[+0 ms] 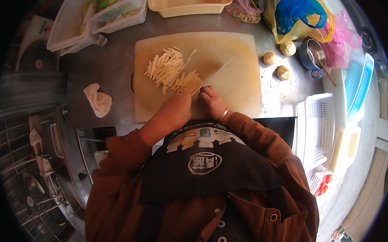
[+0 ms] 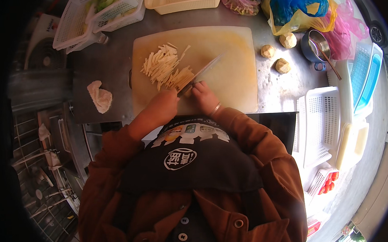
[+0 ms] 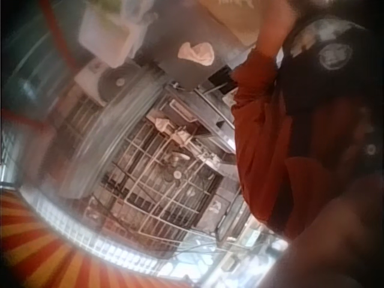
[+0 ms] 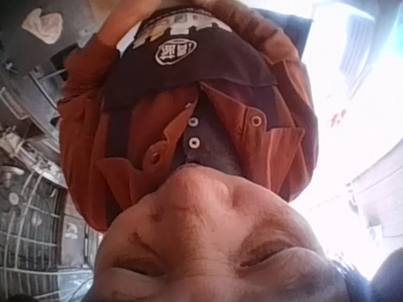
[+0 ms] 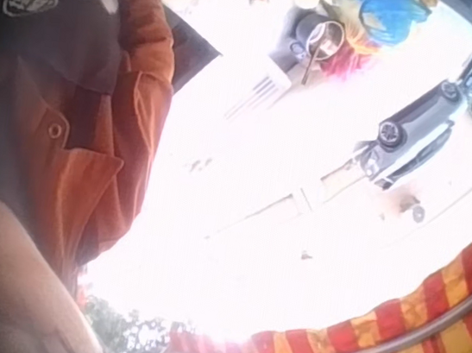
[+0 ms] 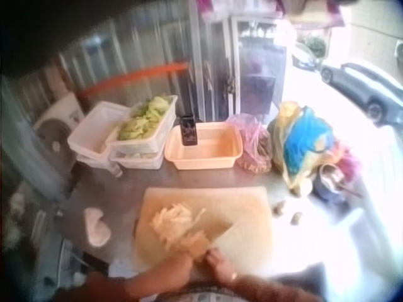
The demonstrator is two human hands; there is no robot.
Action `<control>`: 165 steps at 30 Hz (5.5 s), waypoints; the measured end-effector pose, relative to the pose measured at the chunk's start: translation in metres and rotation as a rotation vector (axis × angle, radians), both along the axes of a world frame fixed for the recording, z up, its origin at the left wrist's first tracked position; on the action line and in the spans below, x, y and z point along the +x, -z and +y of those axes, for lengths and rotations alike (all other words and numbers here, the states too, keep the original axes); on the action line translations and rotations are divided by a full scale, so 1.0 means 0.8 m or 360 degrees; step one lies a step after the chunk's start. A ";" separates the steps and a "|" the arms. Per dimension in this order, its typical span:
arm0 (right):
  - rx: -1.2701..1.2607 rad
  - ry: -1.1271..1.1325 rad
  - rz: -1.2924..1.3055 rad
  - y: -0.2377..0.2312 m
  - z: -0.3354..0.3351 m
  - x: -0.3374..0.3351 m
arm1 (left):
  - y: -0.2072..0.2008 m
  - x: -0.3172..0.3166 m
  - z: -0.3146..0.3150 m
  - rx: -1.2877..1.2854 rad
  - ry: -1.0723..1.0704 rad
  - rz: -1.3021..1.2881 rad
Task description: The person slices peeled root vegetables into thin strips on a cutting board using a knife. The person repeatedly slices the vegetables and gathers the strips on the board.
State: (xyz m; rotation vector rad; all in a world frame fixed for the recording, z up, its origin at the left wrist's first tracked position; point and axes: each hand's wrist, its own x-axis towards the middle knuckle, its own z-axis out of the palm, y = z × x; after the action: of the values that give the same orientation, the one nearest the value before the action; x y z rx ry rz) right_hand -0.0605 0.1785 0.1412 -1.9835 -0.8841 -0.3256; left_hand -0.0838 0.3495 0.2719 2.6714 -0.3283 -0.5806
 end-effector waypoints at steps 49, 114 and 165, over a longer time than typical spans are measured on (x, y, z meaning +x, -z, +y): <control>-0.0119 0.0035 0.0000 0.022 -0.014 -0.010 | -0.014 -0.004 -0.009 -0.0226 -0.0170 -0.0013; -0.0624 -0.1217 -0.0546 -0.189 0.304 0.145 | -0.007 -0.079 0.163 0.0069 0.0123 -0.1112; -0.1519 0.0020 0.0448 -0.115 0.122 0.559 | 0.009 -0.006 0.064 -0.0593 -0.0554 0.0359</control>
State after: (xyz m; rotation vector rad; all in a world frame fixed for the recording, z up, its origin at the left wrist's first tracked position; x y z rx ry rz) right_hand 0.3869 0.2761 0.2331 -2.7973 -0.9250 0.4602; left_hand -0.0884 0.4004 0.2644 2.2087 0.0869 -0.6306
